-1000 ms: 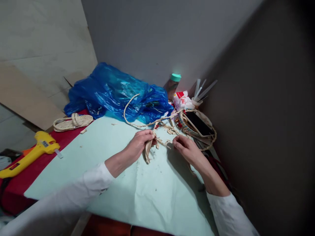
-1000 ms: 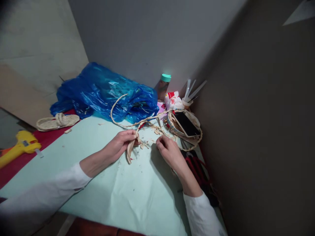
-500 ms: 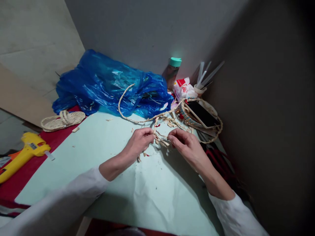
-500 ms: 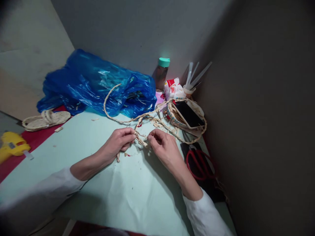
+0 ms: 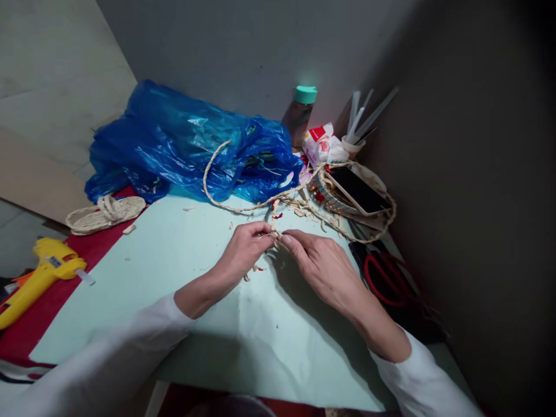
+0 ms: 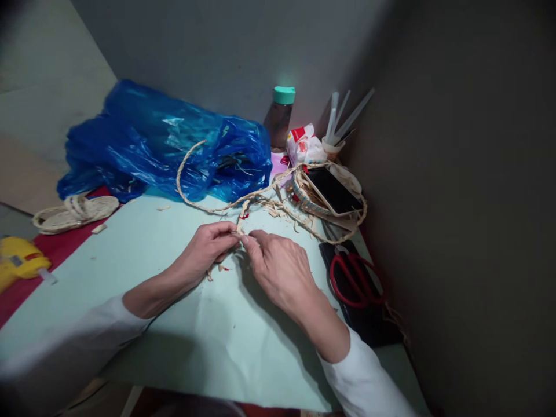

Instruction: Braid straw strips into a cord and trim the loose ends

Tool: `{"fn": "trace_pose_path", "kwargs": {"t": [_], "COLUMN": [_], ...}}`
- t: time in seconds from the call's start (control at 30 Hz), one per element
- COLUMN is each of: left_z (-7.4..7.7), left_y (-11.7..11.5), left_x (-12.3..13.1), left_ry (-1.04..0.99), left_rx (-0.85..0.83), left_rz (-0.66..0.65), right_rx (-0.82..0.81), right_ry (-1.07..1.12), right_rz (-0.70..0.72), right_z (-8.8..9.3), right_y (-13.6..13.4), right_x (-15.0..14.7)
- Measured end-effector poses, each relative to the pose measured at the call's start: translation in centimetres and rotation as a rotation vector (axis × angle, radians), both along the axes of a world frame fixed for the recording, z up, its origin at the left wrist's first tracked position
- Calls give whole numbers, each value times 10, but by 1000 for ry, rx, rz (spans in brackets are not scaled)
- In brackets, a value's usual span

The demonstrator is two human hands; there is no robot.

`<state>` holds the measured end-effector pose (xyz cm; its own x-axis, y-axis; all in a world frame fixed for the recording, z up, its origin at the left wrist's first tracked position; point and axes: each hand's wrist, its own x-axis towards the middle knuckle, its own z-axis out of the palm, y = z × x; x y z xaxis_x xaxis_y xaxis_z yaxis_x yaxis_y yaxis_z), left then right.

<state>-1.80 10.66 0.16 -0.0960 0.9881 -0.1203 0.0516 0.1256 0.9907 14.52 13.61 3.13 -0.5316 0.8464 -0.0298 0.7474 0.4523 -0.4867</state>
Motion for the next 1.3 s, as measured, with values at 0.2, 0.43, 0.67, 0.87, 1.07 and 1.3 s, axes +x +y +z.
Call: {"fn": "trace_pose_path", "kwargs": {"t": [0.2, 0.43, 0.67, 0.87, 1.07, 1.3], "left_z": [4, 6, 5, 4, 5, 9], "left_y": [0, 0, -1, 0, -1, -2], "left_x": [2, 1, 2, 2, 4, 5], "left_ry": [-42, -44, -25, 24, 7, 3], "left_rx": [-47, -48, -55, -34, -15, -19], "left_rz": [-14, -18, -10, 22, 20, -16], "right_rx": [-17, -69, -208, -85, -32, 97], "right_ry": [-93, 212, 412, 219, 219, 126], "right_rz": [-18, 94, 53, -22, -65, -54], "right_z": [-4, -14, -20, -12, -17, -17], "right_y": [3, 12, 19, 7, 6, 7], "right_x": [0, 4, 7, 2, -2, -2]}}
